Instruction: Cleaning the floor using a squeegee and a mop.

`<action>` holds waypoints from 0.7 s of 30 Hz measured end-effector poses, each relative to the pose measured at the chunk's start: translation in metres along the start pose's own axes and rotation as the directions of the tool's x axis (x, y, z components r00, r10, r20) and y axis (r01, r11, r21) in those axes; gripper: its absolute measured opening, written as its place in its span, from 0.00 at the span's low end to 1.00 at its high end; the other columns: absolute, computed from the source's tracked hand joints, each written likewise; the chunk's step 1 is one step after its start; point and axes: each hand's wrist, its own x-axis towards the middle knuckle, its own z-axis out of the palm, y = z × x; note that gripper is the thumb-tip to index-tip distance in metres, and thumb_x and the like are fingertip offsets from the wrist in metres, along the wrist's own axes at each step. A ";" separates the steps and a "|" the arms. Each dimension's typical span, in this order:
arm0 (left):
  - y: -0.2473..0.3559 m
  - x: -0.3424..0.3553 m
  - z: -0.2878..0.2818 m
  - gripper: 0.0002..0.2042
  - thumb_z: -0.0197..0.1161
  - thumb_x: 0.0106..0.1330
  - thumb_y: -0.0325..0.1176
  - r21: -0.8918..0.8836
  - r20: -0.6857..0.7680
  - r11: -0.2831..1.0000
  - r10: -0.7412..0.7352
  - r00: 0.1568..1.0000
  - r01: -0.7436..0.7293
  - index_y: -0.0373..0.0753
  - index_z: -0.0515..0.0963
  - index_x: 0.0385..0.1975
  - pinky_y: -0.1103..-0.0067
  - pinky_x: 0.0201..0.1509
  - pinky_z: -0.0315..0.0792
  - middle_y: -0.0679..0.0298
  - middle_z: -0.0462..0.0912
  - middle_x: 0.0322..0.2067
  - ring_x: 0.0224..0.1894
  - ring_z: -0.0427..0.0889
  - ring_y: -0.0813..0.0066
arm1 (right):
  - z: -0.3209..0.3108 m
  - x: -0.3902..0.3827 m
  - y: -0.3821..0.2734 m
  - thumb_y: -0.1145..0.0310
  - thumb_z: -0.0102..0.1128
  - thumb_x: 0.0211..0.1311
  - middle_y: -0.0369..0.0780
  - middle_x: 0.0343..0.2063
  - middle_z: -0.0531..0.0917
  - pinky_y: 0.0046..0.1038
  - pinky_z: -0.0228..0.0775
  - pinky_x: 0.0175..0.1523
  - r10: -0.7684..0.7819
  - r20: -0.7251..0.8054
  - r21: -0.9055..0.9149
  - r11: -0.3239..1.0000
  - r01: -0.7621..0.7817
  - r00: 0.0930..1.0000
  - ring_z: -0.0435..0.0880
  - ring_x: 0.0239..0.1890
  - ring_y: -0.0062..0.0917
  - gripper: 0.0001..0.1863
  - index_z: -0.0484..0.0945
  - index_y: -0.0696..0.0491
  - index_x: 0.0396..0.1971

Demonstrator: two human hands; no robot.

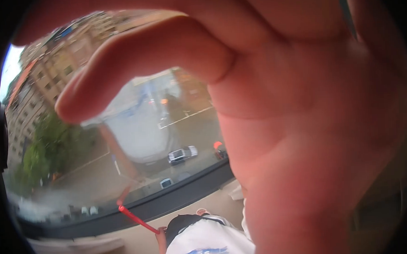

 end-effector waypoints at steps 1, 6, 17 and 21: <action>-0.006 -0.003 -0.003 0.12 0.45 0.64 0.31 0.001 -0.015 0.999 -0.036 0.999 0.036 0.32 0.76 0.34 0.79 0.29 0.72 0.58 0.79 0.25 0.25 0.78 0.74 | -0.005 -0.006 0.002 0.59 0.47 0.65 0.53 0.53 0.70 0.35 0.62 0.54 -0.016 -0.036 0.026 1.000 0.017 0.999 0.72 0.49 0.35 0.30 0.52 0.53 0.62; -0.004 -0.001 0.001 0.11 0.47 0.64 0.31 -0.032 0.022 0.996 -0.082 0.996 0.082 0.34 0.77 0.34 0.81 0.24 0.69 0.60 0.80 0.24 0.23 0.77 0.75 | 0.012 -0.008 -0.012 0.60 0.47 0.65 0.52 0.53 0.70 0.36 0.60 0.56 -0.039 -0.151 0.011 0.999 0.041 0.988 0.71 0.51 0.35 0.28 0.54 0.53 0.61; 0.003 -0.002 0.002 0.12 0.47 0.64 0.31 -0.120 -0.054 0.979 -0.173 0.983 0.166 0.30 0.76 0.36 0.78 0.29 0.73 0.56 0.80 0.25 0.26 0.81 0.69 | 0.041 0.006 -0.011 0.62 0.45 0.65 0.50 0.55 0.70 0.37 0.56 0.61 0.078 -0.184 -0.118 0.988 -0.101 0.980 0.68 0.56 0.35 0.25 0.59 0.54 0.60; 0.010 -0.006 0.003 0.12 0.46 0.64 0.30 -0.146 -0.030 0.977 -0.163 0.986 0.157 0.29 0.75 0.36 0.76 0.33 0.76 0.54 0.80 0.26 0.27 0.82 0.68 | 0.042 0.006 -0.012 0.63 0.44 0.65 0.49 0.55 0.70 0.37 0.55 0.62 0.068 -0.224 -0.200 0.973 -0.115 0.972 0.67 0.57 0.35 0.24 0.60 0.54 0.59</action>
